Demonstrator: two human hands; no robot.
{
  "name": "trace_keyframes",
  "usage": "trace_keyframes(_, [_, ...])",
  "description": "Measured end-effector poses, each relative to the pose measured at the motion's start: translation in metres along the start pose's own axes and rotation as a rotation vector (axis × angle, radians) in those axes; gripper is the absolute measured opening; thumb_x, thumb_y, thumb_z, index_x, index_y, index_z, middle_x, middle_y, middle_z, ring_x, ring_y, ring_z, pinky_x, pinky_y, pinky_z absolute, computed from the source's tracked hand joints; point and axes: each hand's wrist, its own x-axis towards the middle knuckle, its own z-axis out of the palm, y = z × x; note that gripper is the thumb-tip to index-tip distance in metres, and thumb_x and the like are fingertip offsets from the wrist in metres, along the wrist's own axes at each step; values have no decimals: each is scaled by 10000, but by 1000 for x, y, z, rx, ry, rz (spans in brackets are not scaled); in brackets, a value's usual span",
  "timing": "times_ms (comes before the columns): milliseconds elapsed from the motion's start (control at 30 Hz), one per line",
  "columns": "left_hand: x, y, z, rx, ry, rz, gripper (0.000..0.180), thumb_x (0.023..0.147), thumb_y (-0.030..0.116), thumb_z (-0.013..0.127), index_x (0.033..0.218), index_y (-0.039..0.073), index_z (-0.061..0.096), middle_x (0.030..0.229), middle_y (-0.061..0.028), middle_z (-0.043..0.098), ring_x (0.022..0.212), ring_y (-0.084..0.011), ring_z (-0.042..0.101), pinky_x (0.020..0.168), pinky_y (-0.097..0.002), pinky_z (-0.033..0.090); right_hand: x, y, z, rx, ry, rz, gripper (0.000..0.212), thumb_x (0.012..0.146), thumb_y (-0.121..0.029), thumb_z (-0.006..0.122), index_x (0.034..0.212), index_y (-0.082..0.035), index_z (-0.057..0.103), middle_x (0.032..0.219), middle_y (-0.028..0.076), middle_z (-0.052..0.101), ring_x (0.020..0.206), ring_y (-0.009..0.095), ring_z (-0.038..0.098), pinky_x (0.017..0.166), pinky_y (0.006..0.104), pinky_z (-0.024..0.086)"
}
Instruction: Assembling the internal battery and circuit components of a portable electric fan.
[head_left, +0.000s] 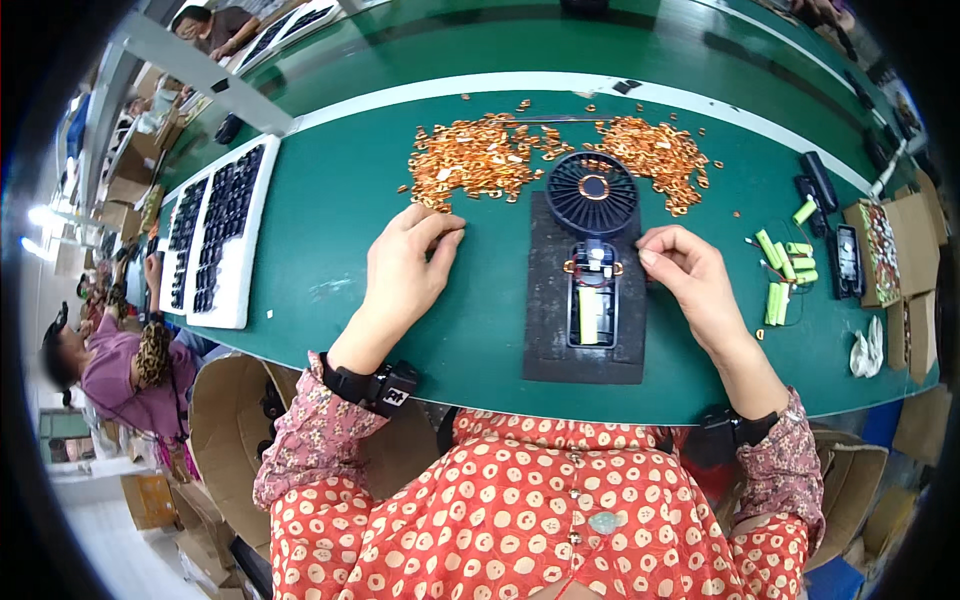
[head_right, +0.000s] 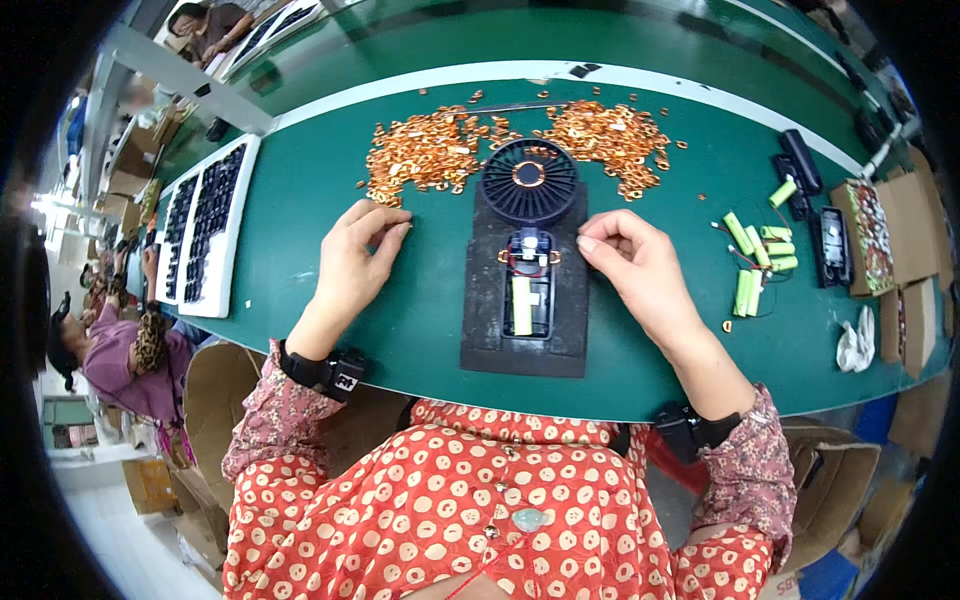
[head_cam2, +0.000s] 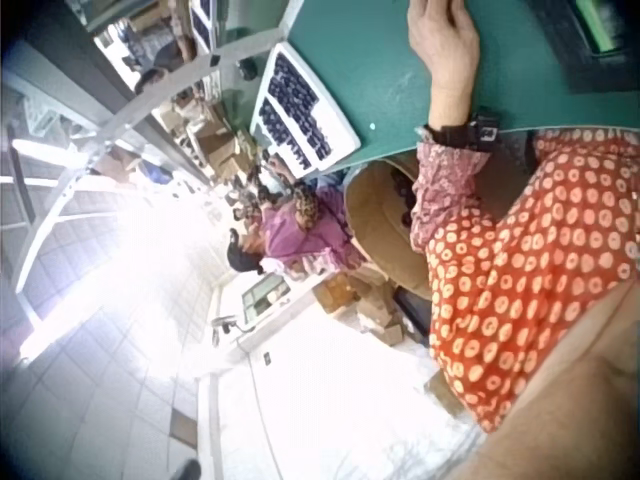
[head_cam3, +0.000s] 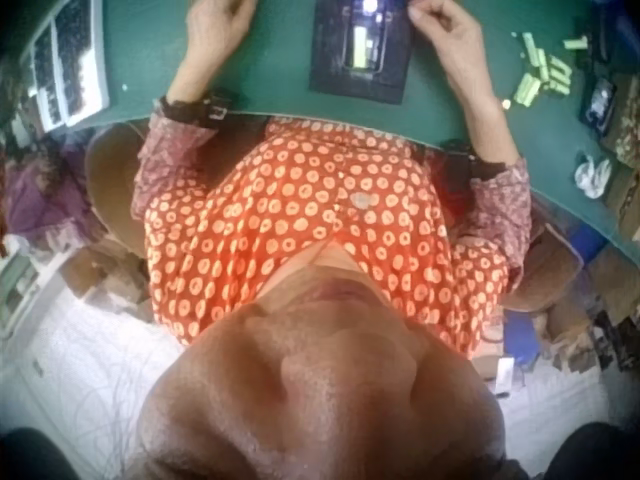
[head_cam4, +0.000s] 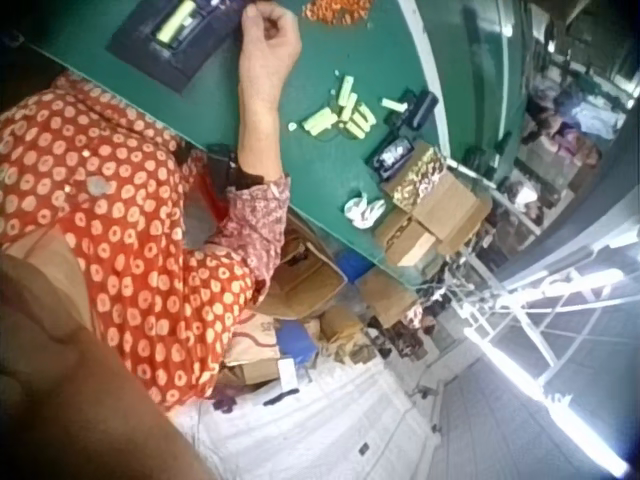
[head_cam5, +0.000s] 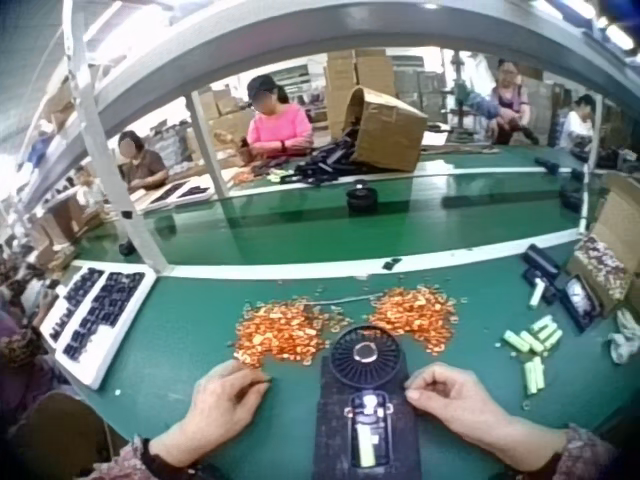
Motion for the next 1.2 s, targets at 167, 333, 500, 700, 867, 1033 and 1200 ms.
trace_keyframes(167, [8,-7,3,170,62,134,64,853,76,683,911,99,698,891,-58,638,832,-267,653,690,-373,534,-6,-8,-8,71,13,19,148,950,-130,662,1004,7,645,926,2,638,828,78,595,776,239,500])
trace_keyframes(333, [10,-29,-12,42,26,119,72,842,71,677,913,65,681,864,-104,643,840,-317,652,721,-404,532,-12,-7,-20,-10,-9,29,148,951,-132,658,997,8,654,861,17,637,769,94,595,726,249,494])
trace_keyframes(500, [10,-35,-23,-172,12,91,230,851,79,677,1075,42,640,985,-104,629,853,-258,671,754,-382,547,-30,15,-46,-73,26,-59,127,967,-128,611,996,-5,612,1045,64,584,790,105,543,737,257,456])
trace_keyframes(700, [-2,-156,-110,-35,405,-369,177,844,79,700,1015,37,712,913,-89,694,770,-174,679,722,-312,547,-33,17,-32,-170,62,-131,35,957,-29,571,930,-7,576,1062,73,569,773,81,507,712,225,444])
trace_keyframes(867, [-28,-169,-140,-846,435,-658,176,907,68,672,1065,-11,680,907,-42,700,790,-116,656,741,-251,535,-27,25,-30,-215,78,-117,49,963,-58,574,931,-21,578,1063,55,573,773,69,485,697,216,420])
trace_keyframes(1033, [-29,-149,-118,-756,177,-524,139,907,39,646,1036,-1,677,899,-45,687,759,-133,648,719,-256,526,-30,25,-28,-291,159,-156,23,955,-17,558,937,-11,570,1062,69,562,782,69,486,675,204,423])
trace_keyframes(1200, [-49,-203,-144,407,612,-419,132,861,182,678,936,76,700,872,-99,661,769,-248,664,687,-368,529,-28,27,-25,-293,142,-179,52,966,-58,569,931,-21,582,1070,61,565,781,66,474,675,209,411])
